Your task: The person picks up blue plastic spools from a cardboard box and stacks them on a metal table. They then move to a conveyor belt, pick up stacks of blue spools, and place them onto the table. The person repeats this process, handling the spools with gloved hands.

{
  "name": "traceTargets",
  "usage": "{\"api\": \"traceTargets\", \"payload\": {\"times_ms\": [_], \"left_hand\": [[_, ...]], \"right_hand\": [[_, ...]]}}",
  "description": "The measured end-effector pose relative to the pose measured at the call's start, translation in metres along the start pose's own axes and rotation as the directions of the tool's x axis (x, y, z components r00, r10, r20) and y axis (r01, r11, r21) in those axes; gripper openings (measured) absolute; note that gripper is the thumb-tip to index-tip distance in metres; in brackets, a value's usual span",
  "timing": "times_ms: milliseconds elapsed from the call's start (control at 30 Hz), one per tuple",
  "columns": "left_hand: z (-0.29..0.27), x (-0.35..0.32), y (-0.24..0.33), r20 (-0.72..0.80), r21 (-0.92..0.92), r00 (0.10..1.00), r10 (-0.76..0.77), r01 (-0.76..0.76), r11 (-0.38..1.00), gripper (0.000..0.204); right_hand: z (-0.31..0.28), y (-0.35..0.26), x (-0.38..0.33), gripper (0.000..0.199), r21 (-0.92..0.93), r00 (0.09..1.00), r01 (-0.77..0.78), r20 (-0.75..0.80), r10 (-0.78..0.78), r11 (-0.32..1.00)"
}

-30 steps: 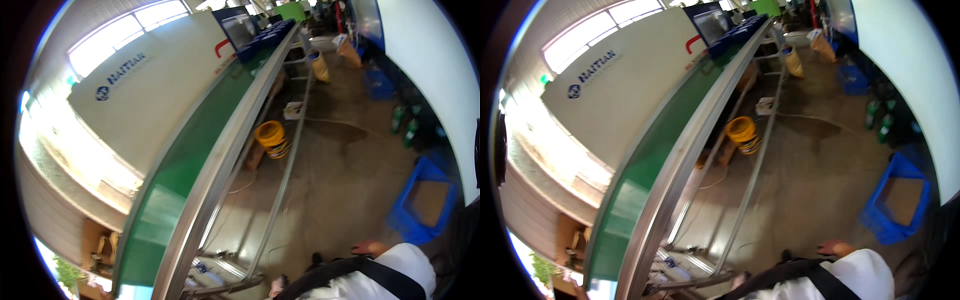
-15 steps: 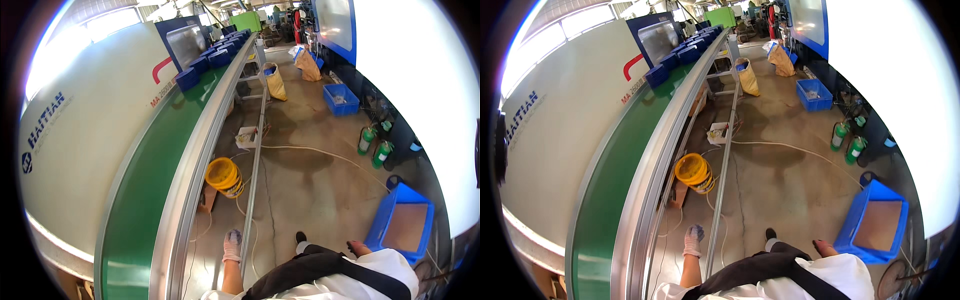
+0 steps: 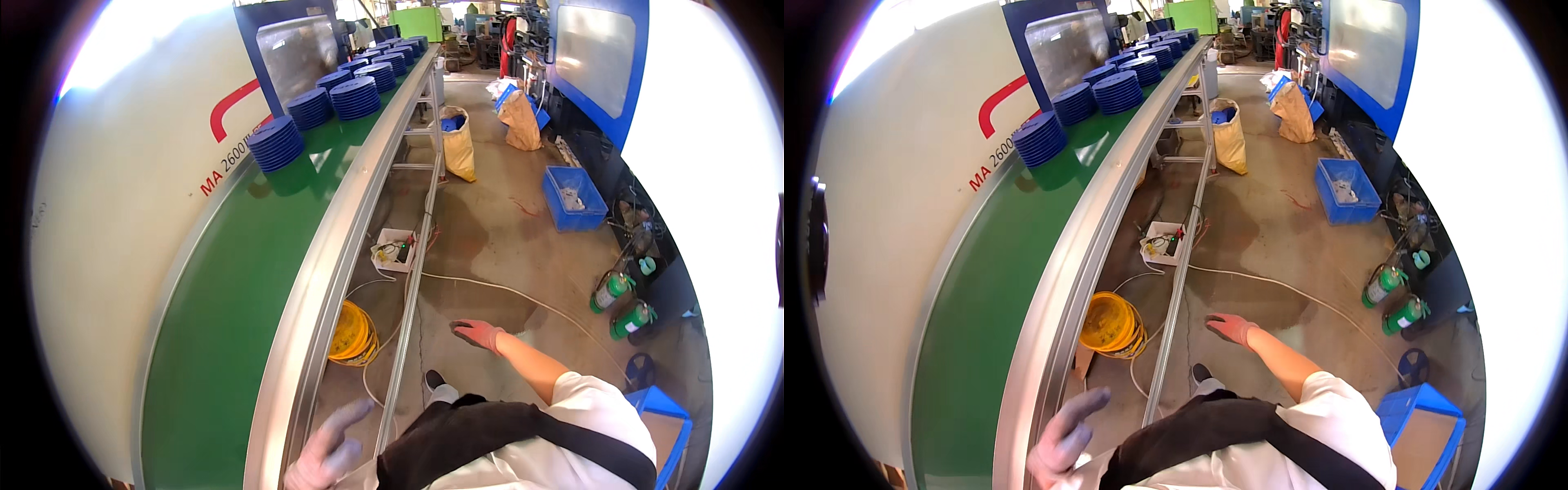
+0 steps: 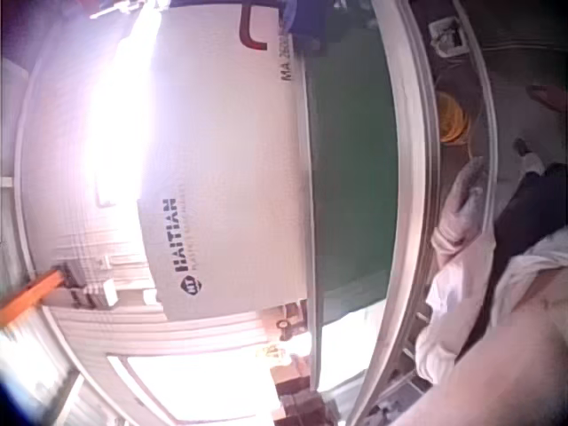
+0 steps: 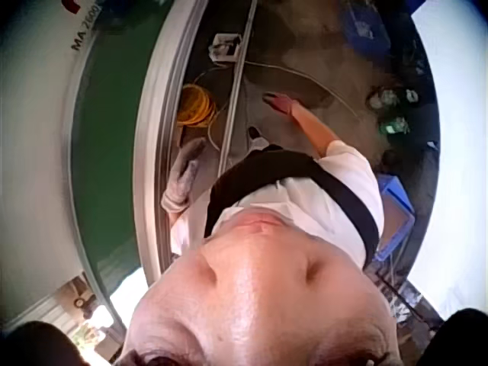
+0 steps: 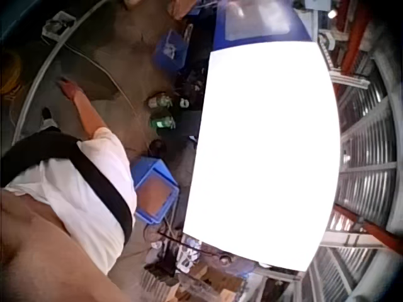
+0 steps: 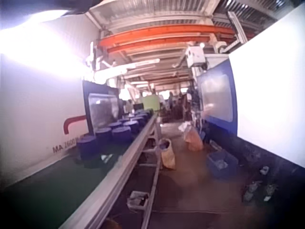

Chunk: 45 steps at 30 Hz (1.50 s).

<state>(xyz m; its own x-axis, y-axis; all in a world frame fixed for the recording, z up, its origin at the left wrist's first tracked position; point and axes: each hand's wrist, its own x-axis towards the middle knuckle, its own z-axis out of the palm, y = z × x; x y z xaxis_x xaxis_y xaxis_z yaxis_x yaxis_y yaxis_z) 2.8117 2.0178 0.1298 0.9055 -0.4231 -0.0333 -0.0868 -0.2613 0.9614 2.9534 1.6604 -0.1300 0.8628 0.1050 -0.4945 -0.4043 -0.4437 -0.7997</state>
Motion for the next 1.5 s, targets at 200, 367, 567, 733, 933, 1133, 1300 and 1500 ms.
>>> {"api": "traceTargets", "payload": {"times_ms": [200, 367, 567, 733, 933, 1133, 1300, 1500], "left_hand": [[-0.065, 0.073, 0.024, 0.184, -0.348, 0.977, 0.109, -0.039, 0.937, 0.064], [-0.093, 0.122, 0.037, -0.009, -0.016, 0.997, 0.073, -0.073, 0.997, 0.057], [-0.145, 0.289, 0.141, -0.264, 0.335, 0.944, -0.198, 0.282, 0.899, 0.059], [-0.193, 0.501, 0.116, -0.142, 0.305, 0.985, -0.099, 0.138, 0.942, 0.049], [-0.247, 0.756, 0.017, -0.174, -0.332, 0.983, -0.061, 0.0, 0.943, 0.068], [-0.215, 0.915, -0.009, -0.429, -0.338, 0.87, -0.243, 0.094, 0.937, 0.076], [-0.187, 0.908, 0.017, -0.696, -0.369, 0.653, -0.299, 0.032, 0.929, 0.062], [-0.224, 0.836, 0.079, -0.507, -0.252, 0.833, 0.22, 0.101, -0.962, 0.049]], "right_hand": [[-0.11, 0.05, 0.16, 0.056, -0.049, 0.993, 0.112, 0.026, -0.111, 0.992], [-0.244, -0.022, 0.249, 0.052, 0.021, 0.894, 0.328, -0.329, -0.303, 0.944], [-0.303, -0.294, 0.325, 0.043, 0.55, 0.62, 0.771, -0.535, -0.574, 0.32], [-0.362, -0.448, 0.389, 0.045, 0.335, 0.399, 0.909, -0.525, -0.752, 0.248], [-0.411, -0.546, 0.54, 0.078, 0.669, 0.908, 0.403, -0.209, -0.362, 0.624], [-0.418, -0.549, 0.589, 0.062, 0.832, 0.859, 0.148, 0.16, -0.487, 0.534], [-0.402, -0.533, 0.572, 0.058, 0.822, 0.83, 0.255, 0.085, -0.552, 0.509], [-0.364, -0.607, 0.463, 0.056, 0.721, 0.456, 0.633, -0.053, -0.889, 0.281]]}}
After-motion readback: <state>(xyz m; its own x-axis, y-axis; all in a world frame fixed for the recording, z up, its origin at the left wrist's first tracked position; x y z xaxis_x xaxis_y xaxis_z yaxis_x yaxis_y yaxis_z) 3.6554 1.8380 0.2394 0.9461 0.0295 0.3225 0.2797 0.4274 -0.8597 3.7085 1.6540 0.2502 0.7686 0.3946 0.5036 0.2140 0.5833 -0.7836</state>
